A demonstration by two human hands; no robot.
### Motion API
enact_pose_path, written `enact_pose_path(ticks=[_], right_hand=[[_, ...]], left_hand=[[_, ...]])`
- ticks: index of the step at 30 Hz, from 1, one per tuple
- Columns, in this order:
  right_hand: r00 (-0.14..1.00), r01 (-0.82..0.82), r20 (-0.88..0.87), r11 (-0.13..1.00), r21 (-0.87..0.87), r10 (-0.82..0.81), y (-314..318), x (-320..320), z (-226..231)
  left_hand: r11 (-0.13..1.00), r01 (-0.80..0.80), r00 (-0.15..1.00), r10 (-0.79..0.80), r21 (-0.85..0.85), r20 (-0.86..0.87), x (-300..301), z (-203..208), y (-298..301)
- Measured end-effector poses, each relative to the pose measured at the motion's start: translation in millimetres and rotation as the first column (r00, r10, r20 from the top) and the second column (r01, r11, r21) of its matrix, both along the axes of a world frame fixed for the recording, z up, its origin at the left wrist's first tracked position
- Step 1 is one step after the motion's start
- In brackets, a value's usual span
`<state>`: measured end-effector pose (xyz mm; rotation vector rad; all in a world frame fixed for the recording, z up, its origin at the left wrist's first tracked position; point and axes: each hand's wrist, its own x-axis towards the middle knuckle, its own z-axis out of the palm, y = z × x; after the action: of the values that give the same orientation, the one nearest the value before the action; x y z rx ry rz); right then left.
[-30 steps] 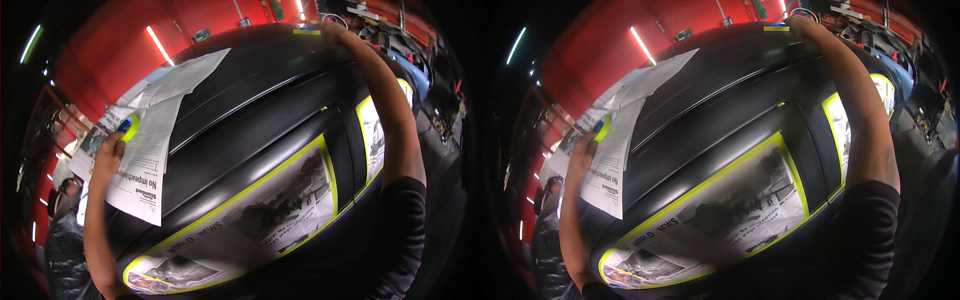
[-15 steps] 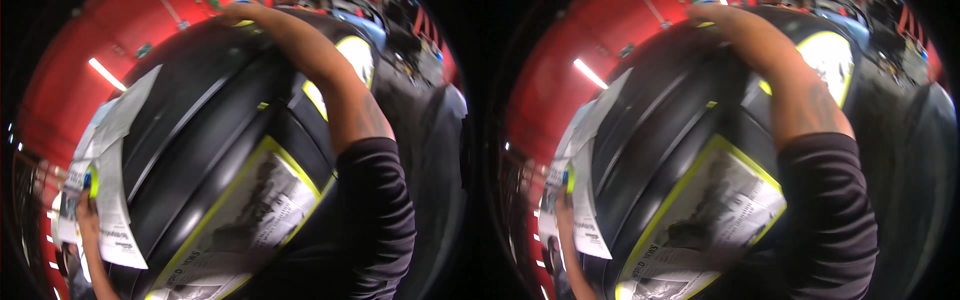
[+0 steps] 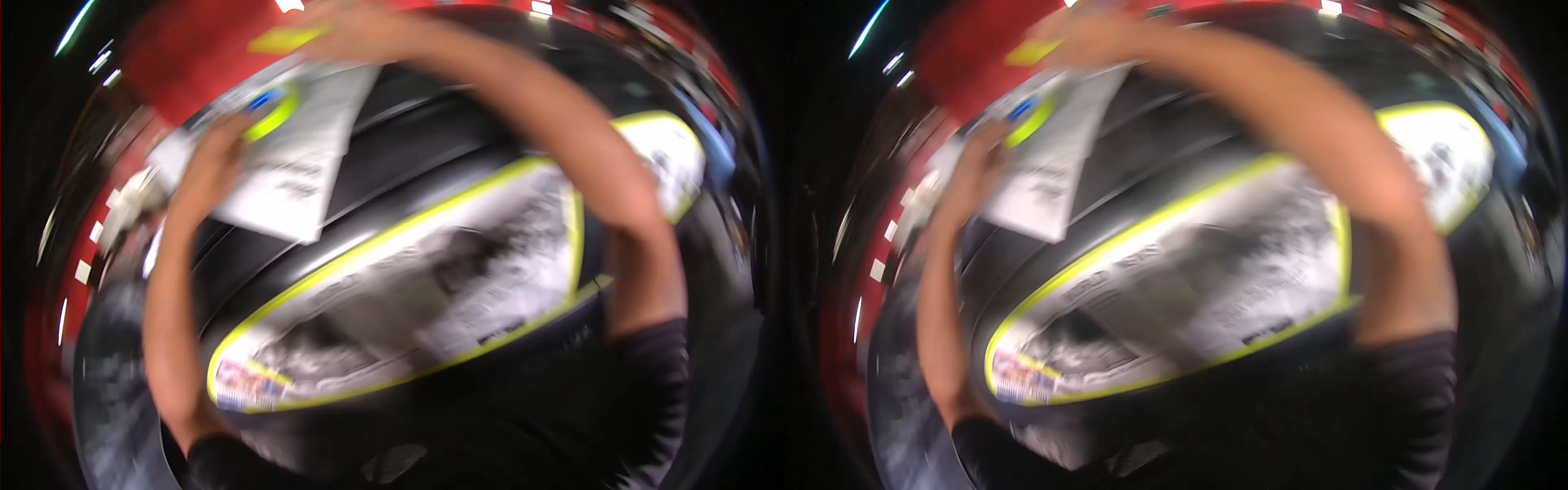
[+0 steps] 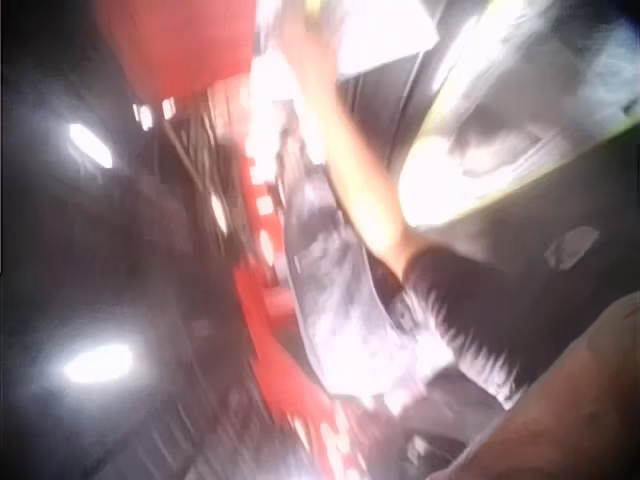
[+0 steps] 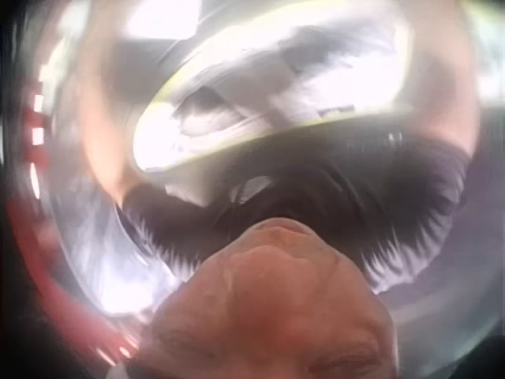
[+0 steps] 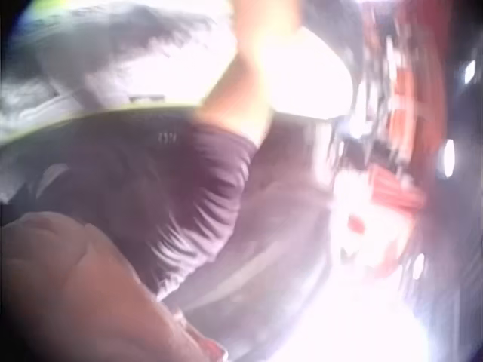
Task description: The person applies yellow masking tape over newspaper sheets already placed on a black car bumper. They smooth the tape along the edges and contours of the bumper to secure the newspaper and create a clean boundary for painting.
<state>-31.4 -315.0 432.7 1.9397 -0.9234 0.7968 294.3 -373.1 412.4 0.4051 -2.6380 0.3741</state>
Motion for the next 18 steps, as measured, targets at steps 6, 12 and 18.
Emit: enact_pose_path(ticks=[6, 12, 18], right_hand=[[0.982, -0.064, 0.188, 0.889, 0.454, -0.025, -87, 113, -42], [0.977, 0.096, 0.135, 0.907, 0.41, -0.164, -54, 132, -55], [0.888, 0.23, 0.226, 0.814, 0.534, -0.399, -8, 158, -59]], left_hand=[[0.997, 0.073, 0.997, -0.072, 0.038, -0.01, 26, -12, -15], [0.987, 0.096, 0.995, -0.093, 0.129, -0.033, 35, -22, -39], [0.973, 0.226, 0.973, -0.223, 0.047, -0.065, 73, -11, -41]])
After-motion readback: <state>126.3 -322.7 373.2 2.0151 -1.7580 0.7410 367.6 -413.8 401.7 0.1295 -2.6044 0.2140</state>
